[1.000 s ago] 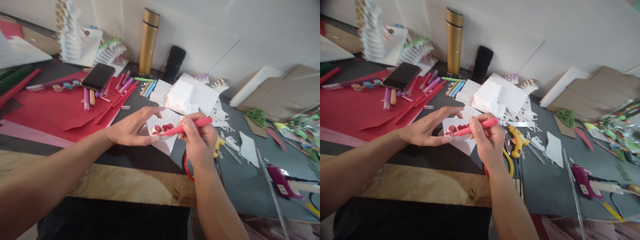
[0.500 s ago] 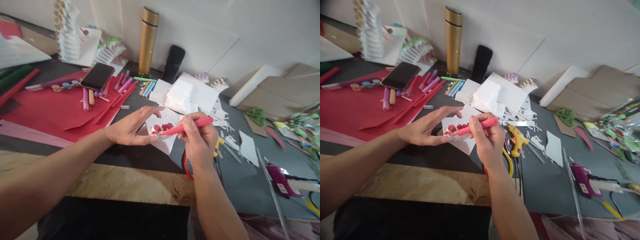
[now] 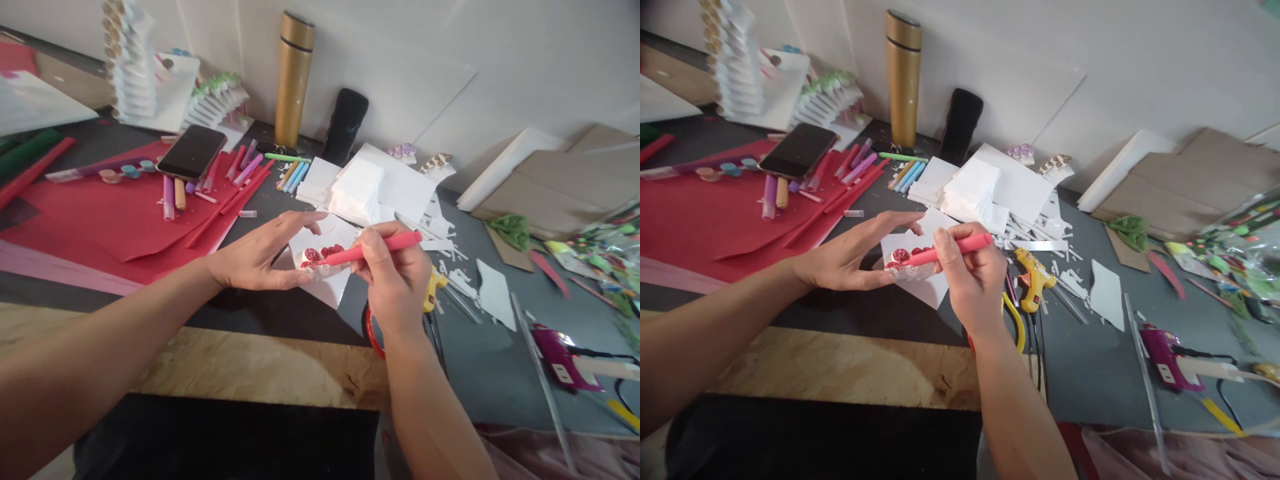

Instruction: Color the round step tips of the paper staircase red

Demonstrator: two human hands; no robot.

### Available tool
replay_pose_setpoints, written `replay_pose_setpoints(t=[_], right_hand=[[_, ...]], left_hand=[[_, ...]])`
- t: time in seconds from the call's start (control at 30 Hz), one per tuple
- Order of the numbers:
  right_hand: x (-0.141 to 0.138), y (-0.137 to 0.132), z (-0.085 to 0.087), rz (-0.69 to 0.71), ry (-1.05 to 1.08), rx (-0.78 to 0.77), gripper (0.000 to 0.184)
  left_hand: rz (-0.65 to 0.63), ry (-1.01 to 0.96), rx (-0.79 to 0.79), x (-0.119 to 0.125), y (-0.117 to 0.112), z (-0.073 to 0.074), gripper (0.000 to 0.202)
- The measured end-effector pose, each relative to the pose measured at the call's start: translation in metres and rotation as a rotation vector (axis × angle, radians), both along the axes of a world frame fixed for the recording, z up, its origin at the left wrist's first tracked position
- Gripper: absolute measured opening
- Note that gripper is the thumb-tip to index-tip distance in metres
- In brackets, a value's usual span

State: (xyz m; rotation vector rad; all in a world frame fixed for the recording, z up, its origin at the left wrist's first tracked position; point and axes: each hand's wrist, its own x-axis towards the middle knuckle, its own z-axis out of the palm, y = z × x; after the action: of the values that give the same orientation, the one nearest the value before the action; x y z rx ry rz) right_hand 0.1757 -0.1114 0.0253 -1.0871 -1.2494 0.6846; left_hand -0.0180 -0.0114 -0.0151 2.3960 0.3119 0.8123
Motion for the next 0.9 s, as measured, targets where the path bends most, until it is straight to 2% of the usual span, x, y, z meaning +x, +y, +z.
replay_pose_setpoints(t=[0.9], right_hand=[[-0.0007,-0.0012,0.0025,-0.014,-0.024,-0.01,0.024]], left_hand=[[-0.005,-0.014,0.014,0.0009,0.0007,-0.0004,0.087]])
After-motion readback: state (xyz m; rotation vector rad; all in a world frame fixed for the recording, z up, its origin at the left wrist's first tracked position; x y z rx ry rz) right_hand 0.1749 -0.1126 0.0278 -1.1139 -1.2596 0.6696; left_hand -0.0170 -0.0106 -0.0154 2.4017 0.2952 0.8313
